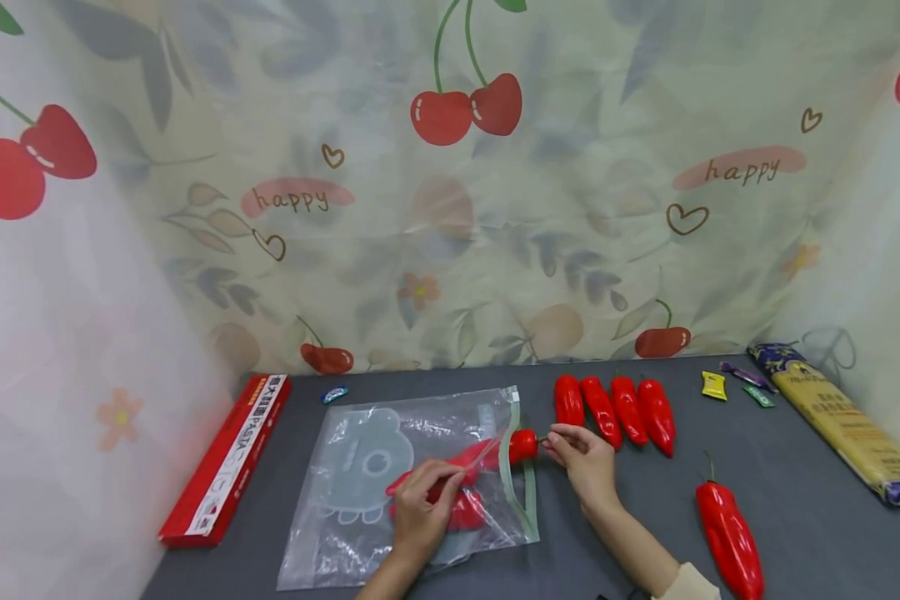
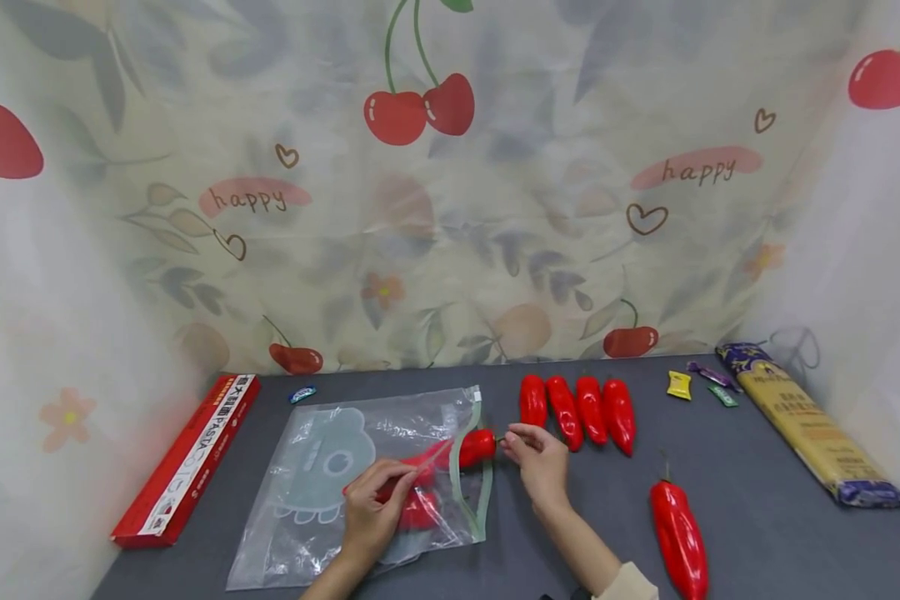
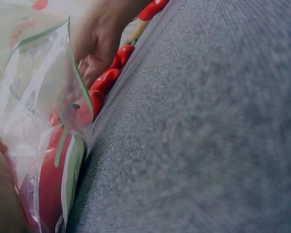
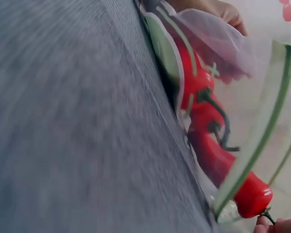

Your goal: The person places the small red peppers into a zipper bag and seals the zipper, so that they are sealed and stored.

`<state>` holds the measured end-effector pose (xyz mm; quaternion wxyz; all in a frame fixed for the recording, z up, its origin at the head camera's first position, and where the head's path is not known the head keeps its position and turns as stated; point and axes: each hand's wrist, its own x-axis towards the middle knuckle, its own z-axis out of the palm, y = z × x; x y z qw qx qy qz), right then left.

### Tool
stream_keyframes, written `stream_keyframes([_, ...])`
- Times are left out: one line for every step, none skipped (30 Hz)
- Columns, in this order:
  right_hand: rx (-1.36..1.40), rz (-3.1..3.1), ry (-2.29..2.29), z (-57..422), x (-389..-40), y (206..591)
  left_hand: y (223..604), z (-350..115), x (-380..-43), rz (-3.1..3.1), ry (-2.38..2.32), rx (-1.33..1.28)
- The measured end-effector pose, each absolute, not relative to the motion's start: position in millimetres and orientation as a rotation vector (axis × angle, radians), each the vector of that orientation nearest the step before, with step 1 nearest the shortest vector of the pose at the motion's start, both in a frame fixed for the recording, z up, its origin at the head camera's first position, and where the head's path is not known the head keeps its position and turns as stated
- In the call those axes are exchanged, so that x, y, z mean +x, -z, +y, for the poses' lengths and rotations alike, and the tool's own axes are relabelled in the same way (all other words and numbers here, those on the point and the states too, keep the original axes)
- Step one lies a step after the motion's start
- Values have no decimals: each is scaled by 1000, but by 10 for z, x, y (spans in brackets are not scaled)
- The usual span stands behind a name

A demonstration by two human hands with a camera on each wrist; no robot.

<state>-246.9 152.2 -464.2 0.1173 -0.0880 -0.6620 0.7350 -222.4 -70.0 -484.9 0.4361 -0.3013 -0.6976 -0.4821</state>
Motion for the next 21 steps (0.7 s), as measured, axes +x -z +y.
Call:
stream_keyframes([-256,-1934,-2157,1489,-2476,4653,4821,-695,-2209,-1736,1200,-750])
stream_keyframes([-254,-1933,-2161,1449,-2485,4663,4788,-689,-2191,-1735,1201,-752])
stream_keyframes([-250,-1943,-2159,1406,-2495,4676,4752,-684,-2170,-1732,1202,-755])
stream_keyframes([-239,-1956,-2158,1359,-2503,4688,4715,-680,-2149,-1731,1200,-758])
stream_keyframes([-229,-1978,-2155,1312,-2513,4703,4679,-676,-2128,-1729,1199,-761])
stream_keyframes([-212,-2017,-2141,1264,-2519,4717,4645,-673,-2110,-1727,1197,-766])
stream_keyframes([-194,-2068,-2123,1219,-2526,4731,4616,-669,-2096,-1723,1196,-774])
stream_keyframes([-168,-2117,-2102,1177,-2530,4743,4595,-667,-2085,-1720,1192,-778])
stream_keyframes([-143,-2167,-2075,1141,-2535,4754,4580,-665,-2079,-1717,1189,-782])
stream_keyframes([-116,-2207,-2053,1112,-2538,4763,4570,-663,-2076,-1714,1186,-786])
stream_keyframes([-99,-2243,-2027,1092,-2539,4769,4565,-661,-2075,-1712,1187,-789])
stream_keyframes([-79,-2266,-2010,1080,-2536,4773,4565,-659,-2076,-1709,1186,-791])
stream_keyframes([-76,-2272,-2010,1077,-2534,4772,4566,-657,-2077,-1708,1186,-791])
stream_keyframes([-74,-2267,-2012,1082,-2530,4770,4569,-656,-2078,-1707,1185,-790])
stream_keyframes([-88,-2259,-2021,1094,-2527,4766,4573,-655,-2080,-1707,1187,-789])
stream_keyframes([-97,-2249,-2028,1114,-2523,4760,4577,-655,-2081,-1706,1187,-788])
stream_keyframes([-105,-2238,-2045,1140,-2519,4751,4581,-655,-2082,-1708,1188,-784])
stream_keyframes([-99,-2228,-2069,1172,-2512,4740,4585,-655,-2083,-1709,1188,-780])
stream_keyframes([-95,-2217,-2096,1209,-2503,4728,4587,-656,-2083,-1710,1189,-778])
stream_keyframes([-80,-2216,-2112,1249,-2489,4715,4589,-657,-2082,-1714,1189,-773])
stream_keyframes([-58,-2211,-2135,1296,-2471,4699,4592,-658,-2081,-1718,1188,-769])
